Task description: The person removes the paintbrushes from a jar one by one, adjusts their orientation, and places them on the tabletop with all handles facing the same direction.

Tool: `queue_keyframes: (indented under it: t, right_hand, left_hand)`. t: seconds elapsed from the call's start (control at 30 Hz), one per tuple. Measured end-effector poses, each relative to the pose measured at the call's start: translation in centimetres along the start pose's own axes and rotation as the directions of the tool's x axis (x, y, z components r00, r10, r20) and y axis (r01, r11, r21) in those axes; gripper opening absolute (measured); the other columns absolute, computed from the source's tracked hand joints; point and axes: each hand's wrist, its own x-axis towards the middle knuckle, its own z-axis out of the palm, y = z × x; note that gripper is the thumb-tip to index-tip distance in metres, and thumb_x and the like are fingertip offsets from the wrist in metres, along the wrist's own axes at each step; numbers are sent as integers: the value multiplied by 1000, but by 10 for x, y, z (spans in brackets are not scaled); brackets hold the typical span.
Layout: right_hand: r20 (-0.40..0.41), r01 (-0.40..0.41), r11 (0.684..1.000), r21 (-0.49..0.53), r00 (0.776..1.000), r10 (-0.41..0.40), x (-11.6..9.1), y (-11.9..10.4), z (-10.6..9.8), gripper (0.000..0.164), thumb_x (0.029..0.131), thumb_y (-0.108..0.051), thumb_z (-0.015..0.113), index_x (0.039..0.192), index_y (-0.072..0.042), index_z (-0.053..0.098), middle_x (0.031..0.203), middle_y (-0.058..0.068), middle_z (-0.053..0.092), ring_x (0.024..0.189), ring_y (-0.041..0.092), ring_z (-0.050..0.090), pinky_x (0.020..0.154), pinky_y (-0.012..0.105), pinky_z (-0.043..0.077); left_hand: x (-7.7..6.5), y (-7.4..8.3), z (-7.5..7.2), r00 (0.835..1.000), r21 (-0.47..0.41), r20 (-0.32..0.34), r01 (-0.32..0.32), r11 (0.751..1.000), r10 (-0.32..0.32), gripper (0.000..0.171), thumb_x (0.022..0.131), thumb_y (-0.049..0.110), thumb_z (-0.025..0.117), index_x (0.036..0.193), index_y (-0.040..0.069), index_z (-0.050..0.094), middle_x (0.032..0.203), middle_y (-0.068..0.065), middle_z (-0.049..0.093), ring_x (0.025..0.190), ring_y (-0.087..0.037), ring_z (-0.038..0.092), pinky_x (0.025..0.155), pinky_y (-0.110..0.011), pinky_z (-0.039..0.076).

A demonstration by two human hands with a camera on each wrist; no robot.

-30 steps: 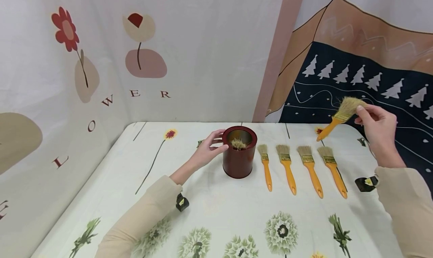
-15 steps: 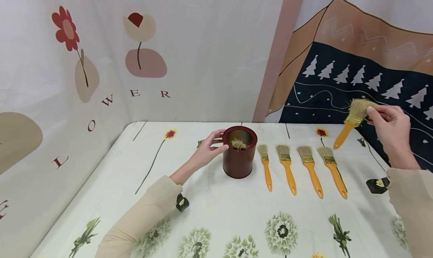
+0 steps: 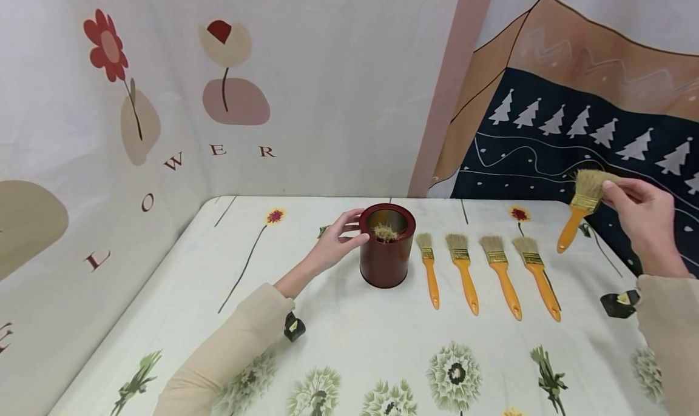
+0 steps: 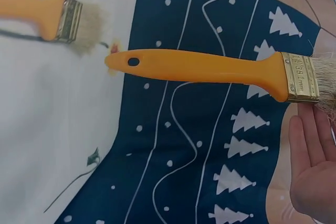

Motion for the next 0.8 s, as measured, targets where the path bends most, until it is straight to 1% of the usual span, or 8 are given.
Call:
queue_keyframes:
  t: [0.13,0.27,0.4,0.5,0.57,0.63,0.73,0.8]
  right_hand:
    - [13,-1,999,-50,1000,2,0,6,-3,30,90,-30,47,114,-16,56,95,-15,46,79,-4,44,80,10,38]
    - [27,-15,994,-111,999,19,0,10,-3,44,91,-32,43,125,-5,48,93,-17,43,77,-5,42,88,18,37]
    - [60,-31,984,-177,997,42,0,15,-2,54,91,-37,39,128,3,42,92,-16,41,75,-3,40,89,25,39]
    - [96,-41,973,-226,993,64,-1,19,-1,57,91,-40,38,128,5,41,94,-8,43,74,1,40,78,20,42]
    - [135,-48,970,-237,987,82,0,24,-1,58,92,-39,38,127,6,40,100,3,46,74,5,41,75,23,43]
    - [161,-67,974,-214,981,103,4,37,0,53,91,-37,41,125,5,45,103,10,48,73,7,44,69,20,43]
    - [244,-87,979,-184,961,132,13,63,1,54,91,-36,43,125,6,43,114,22,45,82,19,47,79,36,45]
    - [282,-117,981,-157,946,158,24,92,1,55,89,-40,45,126,2,45,114,18,47,85,22,48,78,36,46]
  left_hand:
    - [0,1,0,1000,-1,2,-2,1000,2,55,85,20,60,133,13,36,126,-7,43,112,-20,44,87,-34,41]
    - [1,-4,0,1000,1,-3,-5,1000,5,54,85,22,61,132,15,37,125,-5,44,111,-18,44,87,-33,41]
    - [1,-5,0,1000,1,-2,4,1000,-4,54,84,24,61,132,15,37,125,-4,44,111,-17,44,87,-32,41]
    - [1,-5,0,1000,2,-1,1,1000,-1,55,84,23,61,133,15,36,125,-4,44,111,-17,44,87,-32,41]
    - [1,-4,0,1000,2,0,-3,1000,3,55,84,23,61,133,14,36,125,-4,44,111,-17,44,87,-32,41]
    - [1,-4,-1,1000,3,1,-6,1000,6,55,85,23,60,133,14,36,125,-4,43,111,-17,44,87,-32,41]
    - [1,-5,-1,1000,1,3,4,1000,-4,54,85,23,60,133,15,36,125,-3,43,111,-17,44,87,-32,41]
    - [1,-4,-1,1000,0,3,8,1000,-8,54,85,23,60,132,15,36,125,-3,43,111,-17,44,87,-32,41]
